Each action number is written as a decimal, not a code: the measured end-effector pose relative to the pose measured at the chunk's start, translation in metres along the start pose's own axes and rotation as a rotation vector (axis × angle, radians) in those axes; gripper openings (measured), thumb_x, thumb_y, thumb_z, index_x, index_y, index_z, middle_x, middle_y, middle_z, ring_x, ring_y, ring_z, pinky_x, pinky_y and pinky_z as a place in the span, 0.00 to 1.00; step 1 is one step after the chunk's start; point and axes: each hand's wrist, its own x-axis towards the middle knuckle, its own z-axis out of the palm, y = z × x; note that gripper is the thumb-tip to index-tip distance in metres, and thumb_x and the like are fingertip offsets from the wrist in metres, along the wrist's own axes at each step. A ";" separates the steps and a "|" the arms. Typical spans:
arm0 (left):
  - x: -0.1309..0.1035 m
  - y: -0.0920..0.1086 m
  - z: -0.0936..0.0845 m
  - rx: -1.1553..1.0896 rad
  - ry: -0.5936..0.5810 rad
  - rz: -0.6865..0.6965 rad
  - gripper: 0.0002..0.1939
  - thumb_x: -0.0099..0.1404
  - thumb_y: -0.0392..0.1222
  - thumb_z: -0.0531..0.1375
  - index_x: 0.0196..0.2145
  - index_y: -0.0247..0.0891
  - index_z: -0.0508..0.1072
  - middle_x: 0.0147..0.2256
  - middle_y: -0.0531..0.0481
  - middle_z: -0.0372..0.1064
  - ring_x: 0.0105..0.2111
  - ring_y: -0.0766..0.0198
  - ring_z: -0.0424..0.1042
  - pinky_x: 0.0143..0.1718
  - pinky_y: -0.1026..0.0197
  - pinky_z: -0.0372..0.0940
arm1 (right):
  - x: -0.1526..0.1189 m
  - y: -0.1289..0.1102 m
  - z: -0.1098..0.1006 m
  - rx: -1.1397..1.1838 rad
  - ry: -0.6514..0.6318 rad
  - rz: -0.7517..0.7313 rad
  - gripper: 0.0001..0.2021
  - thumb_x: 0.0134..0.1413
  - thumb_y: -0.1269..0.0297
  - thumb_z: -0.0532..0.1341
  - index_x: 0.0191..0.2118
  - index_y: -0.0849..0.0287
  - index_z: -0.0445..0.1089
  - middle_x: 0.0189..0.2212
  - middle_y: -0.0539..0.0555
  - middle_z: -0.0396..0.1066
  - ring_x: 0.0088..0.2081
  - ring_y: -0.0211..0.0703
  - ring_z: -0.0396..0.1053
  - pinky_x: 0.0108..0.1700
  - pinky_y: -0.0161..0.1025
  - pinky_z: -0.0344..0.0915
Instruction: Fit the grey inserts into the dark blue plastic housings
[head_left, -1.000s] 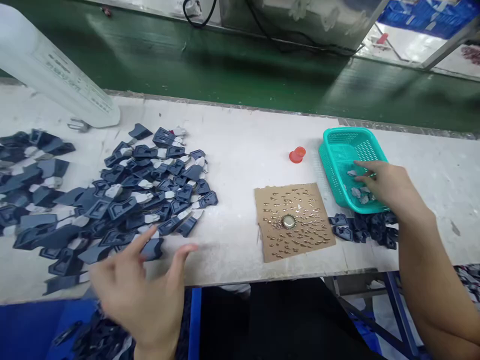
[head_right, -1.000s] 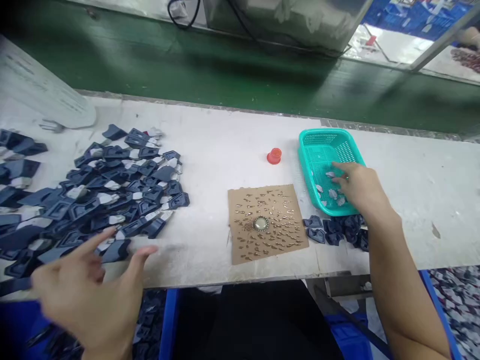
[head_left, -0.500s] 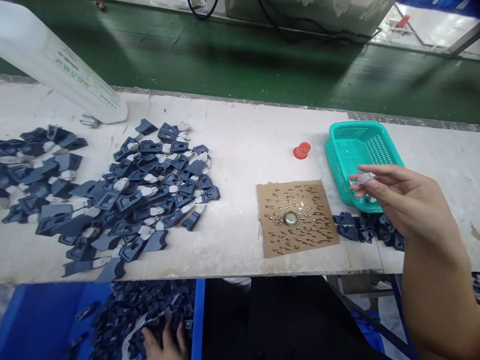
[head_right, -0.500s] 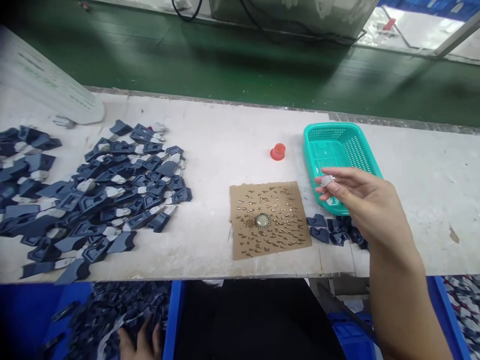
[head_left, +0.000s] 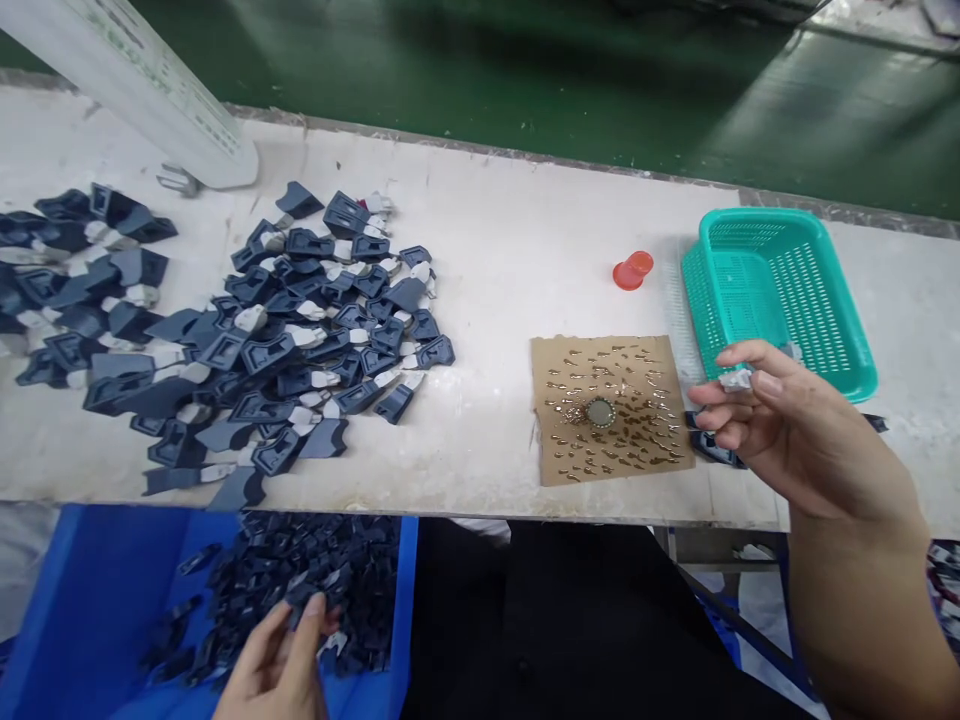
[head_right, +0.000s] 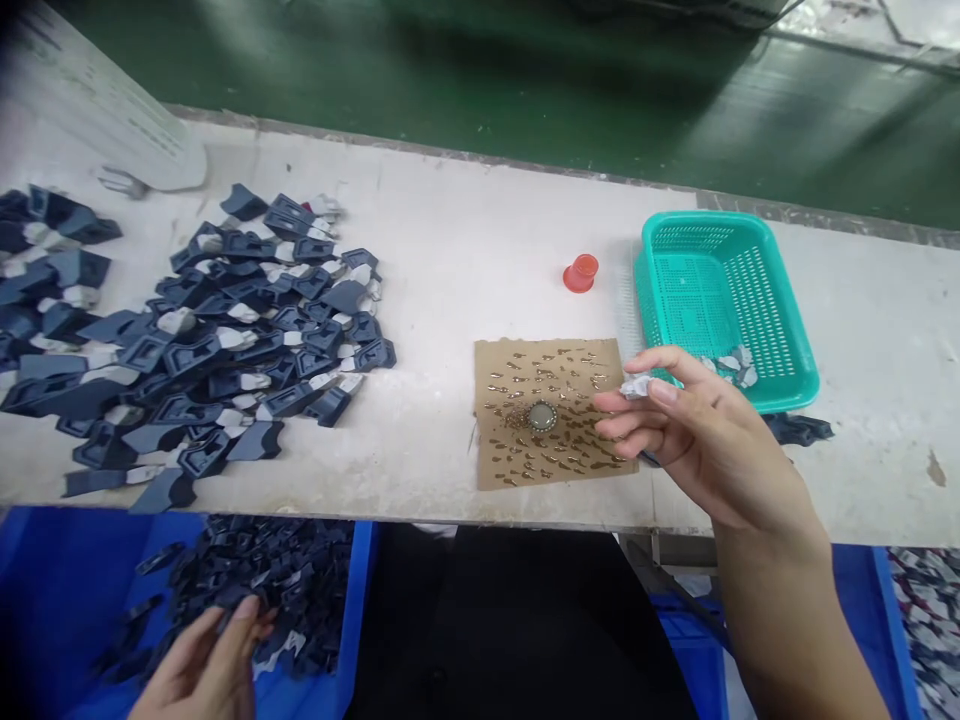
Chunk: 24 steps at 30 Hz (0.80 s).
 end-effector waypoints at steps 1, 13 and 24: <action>-0.005 0.016 0.004 -0.205 -0.082 -0.045 0.29 0.49 0.53 0.77 0.47 0.44 0.78 0.34 0.52 0.75 0.34 0.60 0.74 0.35 0.60 0.71 | -0.001 0.001 0.002 -0.004 -0.014 0.005 0.10 0.55 0.53 0.74 0.40 0.47 0.79 0.33 0.49 0.83 0.30 0.37 0.81 0.28 0.23 0.73; -0.085 0.126 0.098 -0.874 -1.371 -0.032 0.07 0.65 0.38 0.70 0.40 0.41 0.77 0.39 0.52 0.82 0.46 0.64 0.82 0.46 0.64 0.77 | -0.013 0.023 0.026 -0.515 0.256 -0.323 0.09 0.55 0.56 0.74 0.40 0.49 0.80 0.27 0.47 0.76 0.25 0.37 0.71 0.26 0.37 0.68; -0.095 0.122 0.122 -0.896 -1.419 -0.150 0.08 0.64 0.39 0.72 0.41 0.43 0.83 0.39 0.54 0.74 0.38 0.72 0.79 0.46 0.68 0.76 | 0.008 0.041 0.029 -1.441 0.009 -0.936 0.02 0.62 0.66 0.69 0.39 0.55 0.75 0.34 0.50 0.81 0.35 0.37 0.77 0.31 0.38 0.61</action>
